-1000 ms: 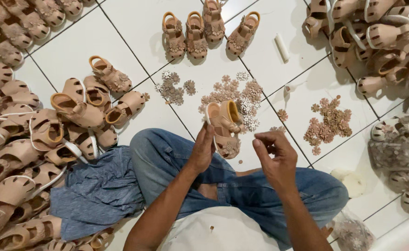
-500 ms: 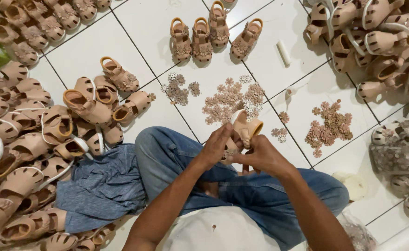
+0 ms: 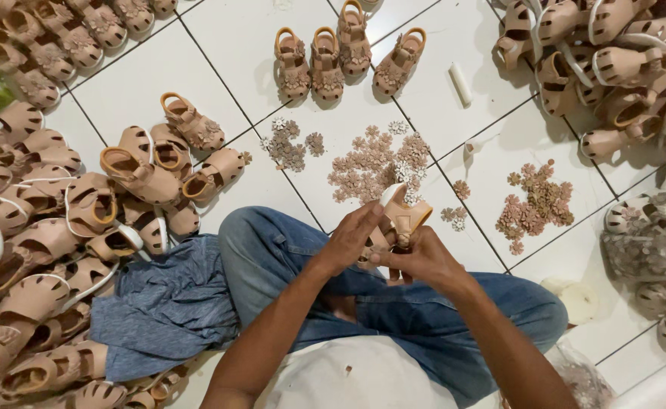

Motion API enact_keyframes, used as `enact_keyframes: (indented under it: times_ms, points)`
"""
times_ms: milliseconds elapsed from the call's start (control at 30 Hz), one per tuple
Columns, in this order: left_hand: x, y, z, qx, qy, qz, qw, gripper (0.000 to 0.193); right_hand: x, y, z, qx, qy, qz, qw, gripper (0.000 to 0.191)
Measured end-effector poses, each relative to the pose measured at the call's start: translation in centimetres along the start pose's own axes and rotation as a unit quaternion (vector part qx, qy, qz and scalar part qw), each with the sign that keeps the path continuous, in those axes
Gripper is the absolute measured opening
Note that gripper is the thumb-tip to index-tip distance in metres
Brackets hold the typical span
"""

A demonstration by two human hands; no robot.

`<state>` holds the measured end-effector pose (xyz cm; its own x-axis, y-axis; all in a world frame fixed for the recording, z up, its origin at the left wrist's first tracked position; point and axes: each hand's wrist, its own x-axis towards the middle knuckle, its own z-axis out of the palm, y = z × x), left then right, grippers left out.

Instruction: The person sits on the tiled floor among piles of children's sandals and glues small fabric flower appliqués onto the shoe uppers. They hold a sandal in one hand, apply glue from a squeeze bottle to the shoe, pick a flower from the floor, press it onto the glued spot, and set the finished sandal aside with completed pairs.

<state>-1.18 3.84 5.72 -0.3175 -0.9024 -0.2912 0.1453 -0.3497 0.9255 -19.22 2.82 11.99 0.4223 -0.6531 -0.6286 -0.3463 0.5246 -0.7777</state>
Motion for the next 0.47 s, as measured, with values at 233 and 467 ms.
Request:
enact_keyframes:
  times_ms: [233, 467]
  points:
    - [0.0, -0.4, -0.3, 0.023, -0.006, 0.01, 1.0, 0.06, 0.3, 1.3, 0.3, -0.014, 0.01, -0.01, 1.0, 0.025]
    - [-0.2, -2.5, 0.0, -0.01, 0.007, -0.044, 0.999, 0.057, 0.4, 2.4, 0.3, -0.024, -0.005, -0.004, 1.0, 0.029]
